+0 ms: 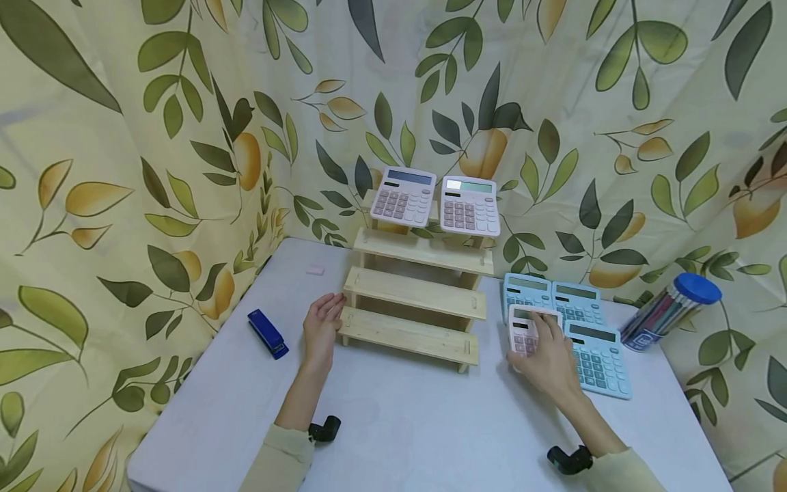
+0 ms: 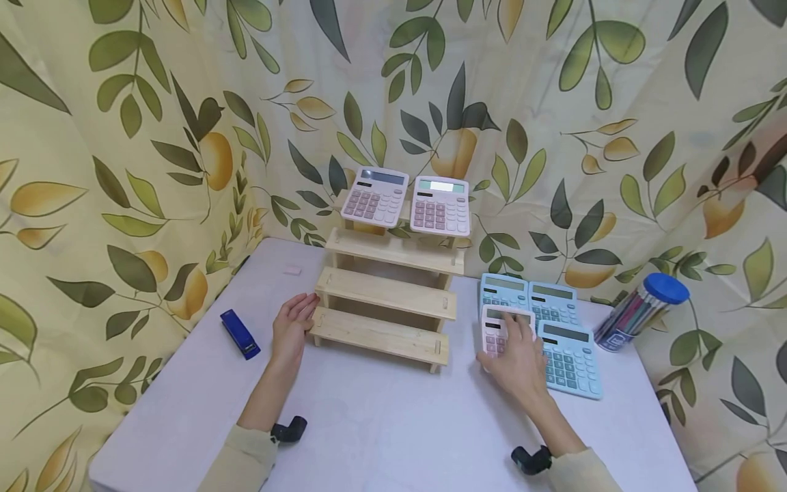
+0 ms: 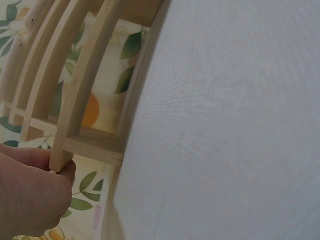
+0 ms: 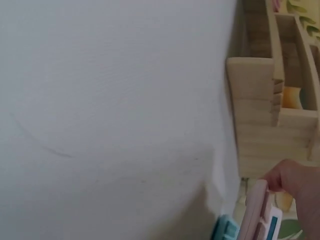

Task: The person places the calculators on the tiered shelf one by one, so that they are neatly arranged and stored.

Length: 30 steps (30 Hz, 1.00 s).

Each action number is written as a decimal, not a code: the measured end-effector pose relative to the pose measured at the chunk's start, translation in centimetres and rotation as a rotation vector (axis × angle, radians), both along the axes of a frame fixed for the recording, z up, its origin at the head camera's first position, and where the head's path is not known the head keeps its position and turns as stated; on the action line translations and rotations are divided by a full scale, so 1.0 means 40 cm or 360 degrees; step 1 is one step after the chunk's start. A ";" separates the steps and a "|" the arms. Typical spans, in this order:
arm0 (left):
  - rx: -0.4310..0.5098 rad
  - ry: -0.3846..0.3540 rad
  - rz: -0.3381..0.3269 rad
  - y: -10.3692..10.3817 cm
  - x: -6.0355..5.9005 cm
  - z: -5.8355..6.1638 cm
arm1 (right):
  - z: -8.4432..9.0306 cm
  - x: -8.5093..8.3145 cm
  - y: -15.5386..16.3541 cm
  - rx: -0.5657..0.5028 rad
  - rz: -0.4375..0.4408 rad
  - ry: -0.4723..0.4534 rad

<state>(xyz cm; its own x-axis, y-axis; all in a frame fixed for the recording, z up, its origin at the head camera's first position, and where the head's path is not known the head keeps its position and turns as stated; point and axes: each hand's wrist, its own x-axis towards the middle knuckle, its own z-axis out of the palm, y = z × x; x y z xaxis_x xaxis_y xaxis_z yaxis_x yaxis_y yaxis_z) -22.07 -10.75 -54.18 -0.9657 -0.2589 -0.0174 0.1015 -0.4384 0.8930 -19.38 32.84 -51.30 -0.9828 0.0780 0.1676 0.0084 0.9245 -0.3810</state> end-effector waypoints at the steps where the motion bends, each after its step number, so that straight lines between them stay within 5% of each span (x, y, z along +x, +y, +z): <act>1: 0.0002 0.0000 -0.0002 0.000 0.000 -0.001 | 0.006 0.002 -0.002 0.0000 -0.0002 0.0016; 30: -0.0036 -0.0030 -0.0011 -0.001 0.000 0.002 | 0.163 0.055 -0.060 -0.0077 0.0121 0.0285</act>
